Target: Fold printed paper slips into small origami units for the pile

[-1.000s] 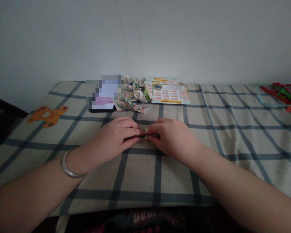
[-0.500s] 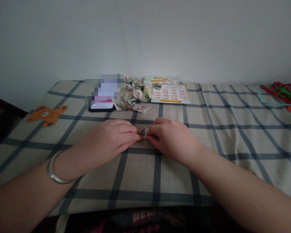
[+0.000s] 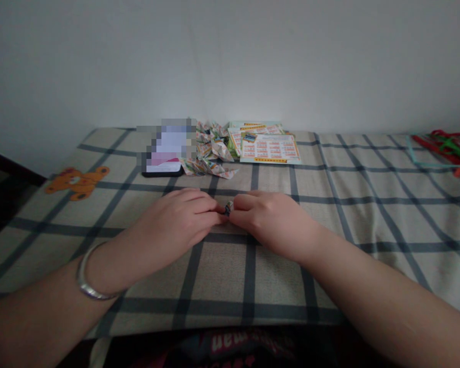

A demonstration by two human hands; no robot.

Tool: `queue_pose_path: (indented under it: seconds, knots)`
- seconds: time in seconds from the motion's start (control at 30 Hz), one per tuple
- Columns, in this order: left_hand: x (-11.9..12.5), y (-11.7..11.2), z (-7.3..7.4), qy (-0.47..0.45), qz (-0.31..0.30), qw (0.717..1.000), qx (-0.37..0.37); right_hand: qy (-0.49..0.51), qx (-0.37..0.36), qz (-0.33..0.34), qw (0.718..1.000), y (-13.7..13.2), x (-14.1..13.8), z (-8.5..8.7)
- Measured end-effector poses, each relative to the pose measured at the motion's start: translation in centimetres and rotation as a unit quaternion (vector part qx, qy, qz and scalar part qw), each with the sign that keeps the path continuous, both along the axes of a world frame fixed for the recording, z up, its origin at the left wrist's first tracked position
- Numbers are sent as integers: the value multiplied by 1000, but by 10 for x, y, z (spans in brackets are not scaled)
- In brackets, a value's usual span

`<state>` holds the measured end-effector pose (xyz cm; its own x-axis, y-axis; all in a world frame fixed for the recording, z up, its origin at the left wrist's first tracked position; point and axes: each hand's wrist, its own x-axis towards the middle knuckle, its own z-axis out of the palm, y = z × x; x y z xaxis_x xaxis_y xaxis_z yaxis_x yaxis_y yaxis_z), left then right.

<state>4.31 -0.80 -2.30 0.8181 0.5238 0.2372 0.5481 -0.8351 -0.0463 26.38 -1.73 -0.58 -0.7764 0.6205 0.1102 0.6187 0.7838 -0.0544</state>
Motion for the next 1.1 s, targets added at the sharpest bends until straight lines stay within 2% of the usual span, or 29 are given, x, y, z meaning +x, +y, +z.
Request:
queue_pose_path:
  seconds: [0.2, 0.4, 0.57, 0.7, 0.8, 0.93, 1.1]
  knots:
    - [-2, 8, -4, -47, -6, 999, -28, 21, -15, -13, 1000, 4, 0, -3]
    - [-4, 13, -10, -114, -15, 989, -91, 119, -44, -95, 987, 10, -2, -12]
    - [-5, 14, -13, -186, 32, 972, -141, 140, -67, -120, 981, 12, 0, -14]
    - [-4, 15, -12, -159, 11, 978, -135, 126, -77, -81, 986, 12, 1, -12]
    - [-3, 16, -10, -137, -15, 984, -112, 95, -39, -62, 993, 9, -2, -11]
    - [-3, 15, -10, -128, -11, 987, -92, 60, 0, -72, 996, 4, -7, -9]
    - [-1, 12, -11, -127, 13, 987, -98, 79, -17, -99, 992, 4, -9, -9]
